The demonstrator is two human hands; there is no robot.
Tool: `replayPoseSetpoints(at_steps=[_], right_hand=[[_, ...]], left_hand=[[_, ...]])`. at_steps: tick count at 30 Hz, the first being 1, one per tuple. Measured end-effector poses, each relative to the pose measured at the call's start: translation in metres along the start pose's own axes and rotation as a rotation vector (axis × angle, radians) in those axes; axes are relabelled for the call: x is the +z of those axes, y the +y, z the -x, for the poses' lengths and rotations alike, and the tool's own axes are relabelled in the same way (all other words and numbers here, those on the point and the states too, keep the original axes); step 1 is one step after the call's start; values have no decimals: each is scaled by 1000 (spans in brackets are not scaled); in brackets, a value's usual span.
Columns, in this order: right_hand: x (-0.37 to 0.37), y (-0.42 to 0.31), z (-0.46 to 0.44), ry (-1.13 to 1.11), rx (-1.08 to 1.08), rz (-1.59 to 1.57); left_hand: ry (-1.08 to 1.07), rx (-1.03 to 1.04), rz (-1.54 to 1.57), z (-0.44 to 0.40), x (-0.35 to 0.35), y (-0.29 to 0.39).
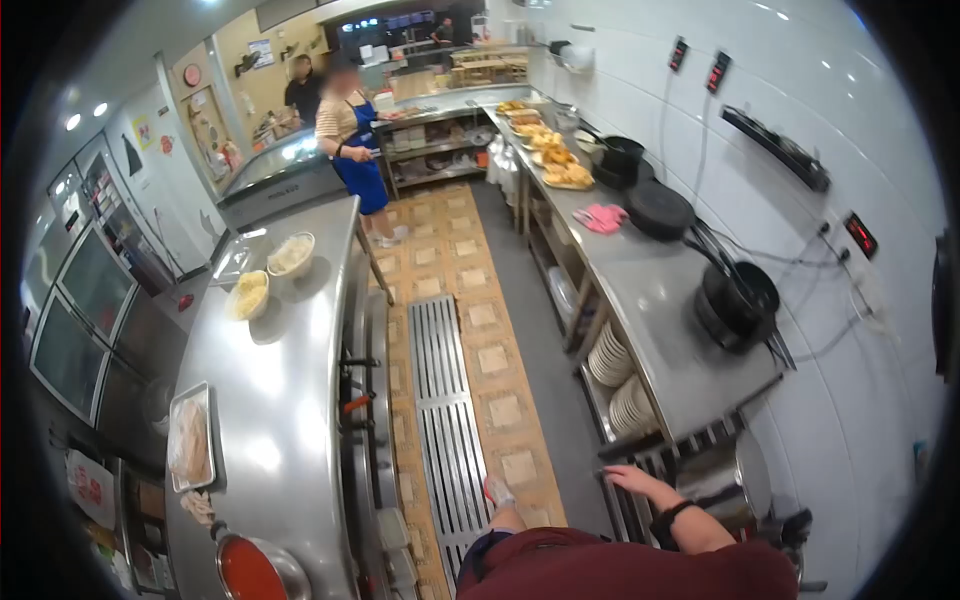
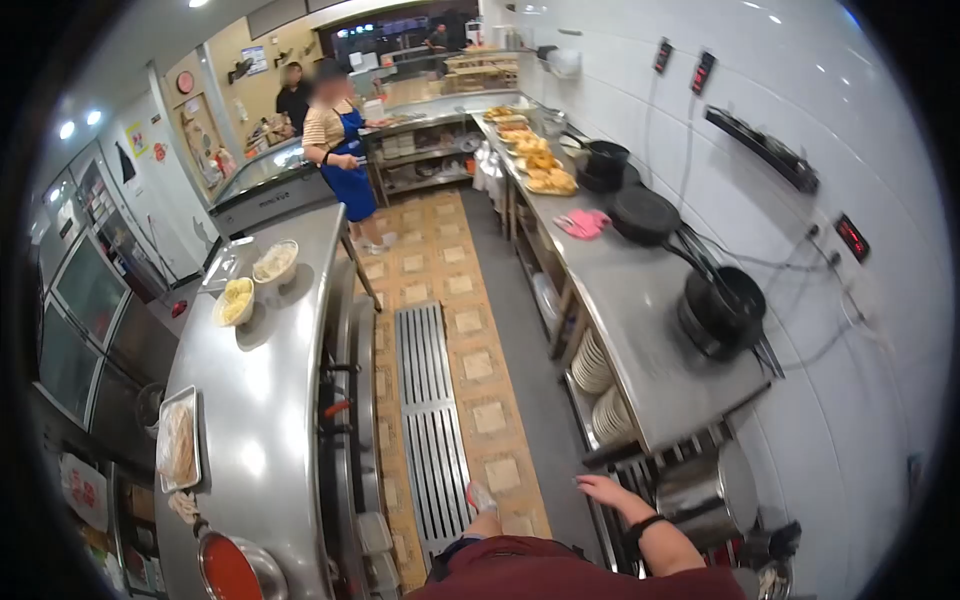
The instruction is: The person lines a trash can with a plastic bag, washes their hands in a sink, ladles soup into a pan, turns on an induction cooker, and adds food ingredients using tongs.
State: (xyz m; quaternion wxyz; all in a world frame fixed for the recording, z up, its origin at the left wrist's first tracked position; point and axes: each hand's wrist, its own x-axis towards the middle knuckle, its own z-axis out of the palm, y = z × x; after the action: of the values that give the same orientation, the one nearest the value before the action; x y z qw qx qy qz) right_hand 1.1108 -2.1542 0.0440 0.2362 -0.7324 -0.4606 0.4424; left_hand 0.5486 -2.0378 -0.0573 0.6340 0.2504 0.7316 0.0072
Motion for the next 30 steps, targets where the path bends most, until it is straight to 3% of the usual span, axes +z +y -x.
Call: replayPoseSetpoints(at_steps=[1, 2, 3, 4, 6, 7, 8, 9, 10, 11, 12, 13, 15, 17, 18, 21, 23, 25, 27, 30], right_hand=[[-6, 6, -11, 73, 218, 221], [-30, -77, 1, -40, 548, 714], [-32, -53, -23, -291, 711, 1051], [-39, -28, -42, -482, 717, 1066], [-61, 9, -75, -380, 484, 491], [-64, 20, -92, -320, 359, 202], [-81, -24, -104, -288, 554, 2], [-85, -8, -124, -206, 301, 175], [-86, -1, -145, -56, 173, 312], [-101, -37, -159, -52, 347, 211], [-120, -69, -180, -142, 340, 256], [-119, -35, -209, -67, 174, 381], [-146, -30, -263, -24, 25, 186], [-201, -67, -321, -34, 74, 159], [-233, -96, -346, 44, 57, 216], [-302, -104, -443, 476, -90, -6], [-353, -132, -492, 613, 37, -37], [-402, -127, -547, 839, -115, 166], [-451, -126, -593, 950, -71, 253], [-506, -110, -653, 1118, 127, 549]], left_hand=[[26, -78, 11, -13, -6, 8], [49, -158, 24, -23, -10, 18], [73, -226, 31, -37, -13, 30], [102, -268, 29, -54, -15, 48], [120, -210, -15, -88, -17, 106], [-111, 172, -228, -110, -18, 152], [-277, 590, -357, -127, -19, 201], [-206, 369, -163, -118, -2, 259], [-271, 292, 2, -76, 17, 334], [-339, 213, 163, -52, 32, 391], [-196, 274, 94, -70, 41, 431], [-64, 335, 17, -101, 53, 466], [1, 819, -349, -181, 62, 514], [-122, 864, -160, -156, 90, 571], [-60, 753, -160, -132, 105, 596], [-229, 474, 101, -129, 123, 631], [-172, 336, -76, -120, 127, 643], [-183, 290, -201, -158, 115, 643], [-8, 276, -302, -167, 114, 656], [-169, 397, 154, -197, 115, 670]])
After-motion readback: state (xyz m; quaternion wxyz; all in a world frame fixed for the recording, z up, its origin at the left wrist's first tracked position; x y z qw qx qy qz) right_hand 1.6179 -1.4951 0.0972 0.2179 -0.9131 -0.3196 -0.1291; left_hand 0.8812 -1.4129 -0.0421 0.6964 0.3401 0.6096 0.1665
